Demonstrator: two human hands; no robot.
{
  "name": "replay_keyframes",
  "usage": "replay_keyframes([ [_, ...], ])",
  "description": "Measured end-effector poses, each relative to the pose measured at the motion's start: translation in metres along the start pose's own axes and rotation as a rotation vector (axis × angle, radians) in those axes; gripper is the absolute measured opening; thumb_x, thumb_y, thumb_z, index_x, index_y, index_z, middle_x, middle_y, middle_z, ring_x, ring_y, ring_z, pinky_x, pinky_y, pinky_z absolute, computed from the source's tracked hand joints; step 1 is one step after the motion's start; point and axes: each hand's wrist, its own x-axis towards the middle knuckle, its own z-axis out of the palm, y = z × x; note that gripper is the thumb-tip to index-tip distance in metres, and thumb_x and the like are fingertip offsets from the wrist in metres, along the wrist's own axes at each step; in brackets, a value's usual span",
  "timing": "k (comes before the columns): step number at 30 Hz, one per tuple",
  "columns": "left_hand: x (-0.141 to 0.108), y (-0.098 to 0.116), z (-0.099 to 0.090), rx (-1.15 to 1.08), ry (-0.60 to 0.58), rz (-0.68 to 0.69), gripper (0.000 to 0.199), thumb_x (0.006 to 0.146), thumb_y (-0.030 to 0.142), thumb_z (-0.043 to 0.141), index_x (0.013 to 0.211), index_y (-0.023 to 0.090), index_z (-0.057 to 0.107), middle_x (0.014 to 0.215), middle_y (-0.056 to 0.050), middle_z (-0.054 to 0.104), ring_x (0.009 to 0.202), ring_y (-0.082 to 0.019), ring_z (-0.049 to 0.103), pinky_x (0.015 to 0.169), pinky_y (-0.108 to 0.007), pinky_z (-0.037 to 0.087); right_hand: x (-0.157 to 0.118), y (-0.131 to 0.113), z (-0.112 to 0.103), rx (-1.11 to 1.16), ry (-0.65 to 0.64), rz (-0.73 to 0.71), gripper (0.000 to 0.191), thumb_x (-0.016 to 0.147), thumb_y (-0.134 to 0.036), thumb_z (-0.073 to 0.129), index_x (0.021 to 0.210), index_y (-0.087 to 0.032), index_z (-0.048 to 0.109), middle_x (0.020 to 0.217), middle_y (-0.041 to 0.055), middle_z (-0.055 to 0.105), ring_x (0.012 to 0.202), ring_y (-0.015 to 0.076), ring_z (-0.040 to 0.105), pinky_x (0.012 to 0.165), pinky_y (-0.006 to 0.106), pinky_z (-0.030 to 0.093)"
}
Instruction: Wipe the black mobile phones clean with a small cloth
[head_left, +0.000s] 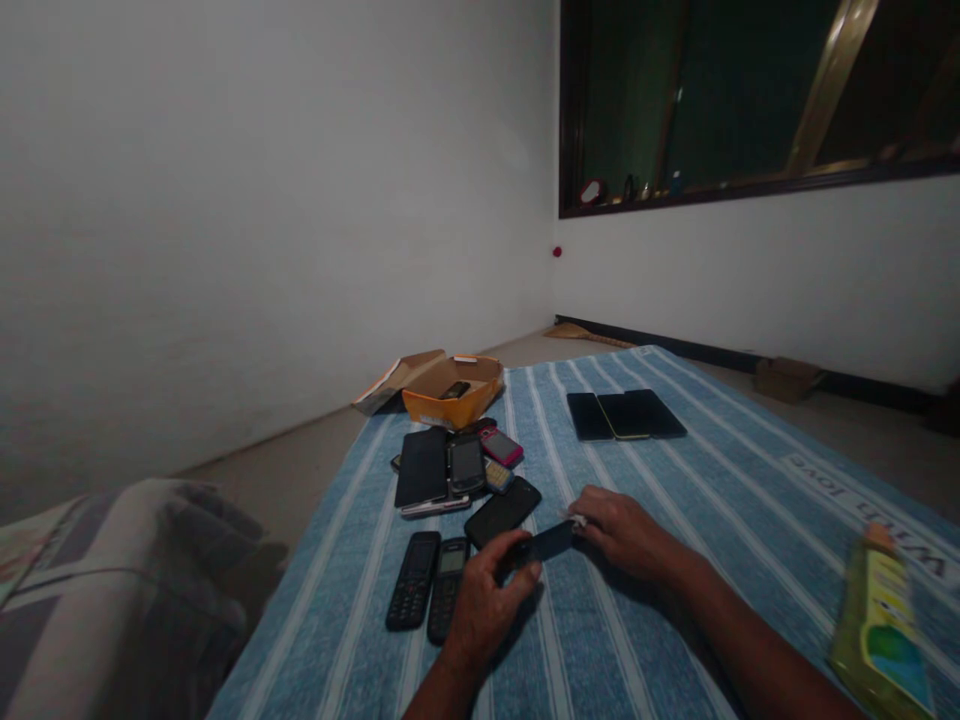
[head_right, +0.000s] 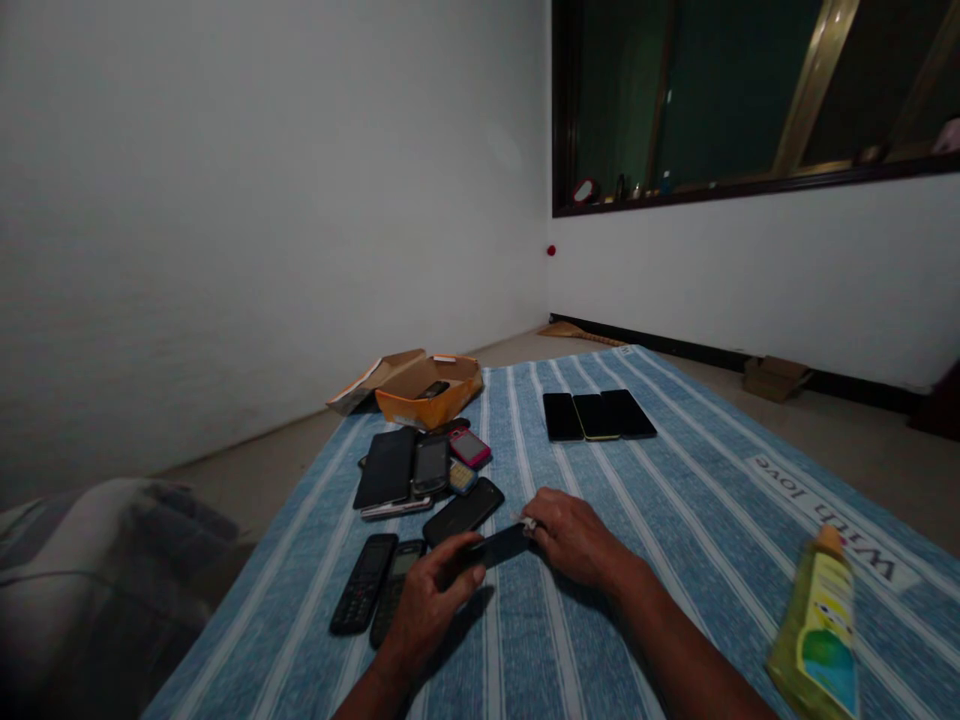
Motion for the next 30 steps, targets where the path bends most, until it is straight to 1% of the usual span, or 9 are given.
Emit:
replay_keyframes([
  [2,0.0003,-0.0009,0.0007,-0.006,-0.002,0.028,0.031,0.071,0.031,0.067,0.099,0.020,0.075,0.104,-0.010,0.074,0.099,-0.029,0.067,0.090,-0.041,0.051,-0.0004,-0.0005,-0.0004,0.005,-0.001,0.003,0.016,0.094,-0.018,0.049,0.085,-0.018,0.062,0.084,0.0022,0.058,0.080,0.0151,0.055,0.071,0.025,0.036],
  [5,0.0009,-0.0017,0.0019,-0.017,0.041,0.052,0.031,0.071,0.032,0.067,0.097,0.018,0.074,0.108,-0.012,0.072,0.102,-0.029,0.066,0.092,-0.042,0.051,-0.0005,-0.0017,-0.0010,0.005,0.001,0.003,0.016,0.094,-0.017,0.049,0.085,-0.018,0.063,0.084,0.0023,0.058,0.081,0.0151,0.055,0.072,0.025,0.036],
  [9,0.0017,-0.0009,0.0022,-0.037,0.089,0.068,0.030,0.072,0.034,0.067,0.096,0.018,0.073,0.107,-0.012,0.071,0.097,-0.028,0.067,0.087,-0.041,0.052,0.0002,-0.0023,-0.0007,-0.009,0.006,0.003,0.017,0.095,-0.018,0.048,0.085,-0.018,0.063,0.084,0.0029,0.058,0.081,0.0156,0.055,0.072,0.025,0.036],
  [11,0.0021,0.0000,0.0016,-0.044,0.109,0.092,0.026,0.073,0.034,0.067,0.092,0.018,0.072,0.107,-0.013,0.071,0.100,-0.029,0.066,0.088,-0.041,0.052,0.0006,-0.0025,-0.0006,-0.012,0.000,0.009,0.016,0.094,-0.017,0.049,0.085,-0.018,0.063,0.085,0.0029,0.059,0.081,0.0155,0.055,0.071,0.025,0.036],
  [14,0.0029,0.0001,0.0004,-0.054,0.146,0.125,0.020,0.073,0.034,0.067,0.085,0.018,0.072,0.111,-0.014,0.070,0.107,-0.030,0.064,0.092,-0.043,0.051,0.0005,-0.0036,-0.0013,-0.008,-0.003,0.024,0.016,0.094,-0.018,0.049,0.087,-0.018,0.063,0.086,0.0028,0.059,0.081,0.0155,0.055,0.072,0.025,0.037],
  [18,0.0036,-0.0026,-0.0009,-0.057,0.177,0.134,0.019,0.075,0.036,0.066,0.083,0.019,0.071,0.115,-0.014,0.070,0.111,-0.030,0.063,0.099,-0.046,0.047,0.0000,-0.0059,-0.0032,-0.008,-0.006,0.031,0.017,0.094,-0.018,0.048,0.087,-0.018,0.063,0.086,0.0028,0.059,0.082,0.0156,0.056,0.073,0.025,0.037],
  [23,0.0040,-0.0044,-0.0026,-0.039,0.171,0.109,0.021,0.076,0.038,0.065,0.083,0.020,0.074,0.107,-0.012,0.073,0.108,-0.031,0.065,0.100,-0.048,0.047,0.0002,-0.0065,-0.0029,-0.023,-0.010,0.029,0.016,0.093,-0.017,0.049,0.086,-0.018,0.063,0.086,0.0032,0.059,0.082,0.0157,0.056,0.073,0.026,0.038],
  [30,0.0032,-0.0004,-0.0038,-0.005,0.225,0.109,0.022,0.075,0.038,0.066,0.082,0.020,0.076,0.104,-0.013,0.074,0.107,-0.031,0.066,0.099,-0.048,0.047,0.0004,-0.0047,-0.0016,-0.026,-0.007,0.026,0.017,0.095,-0.018,0.047,0.088,-0.018,0.063,0.087,0.0033,0.059,0.081,0.0156,0.056,0.073,0.026,0.038],
])
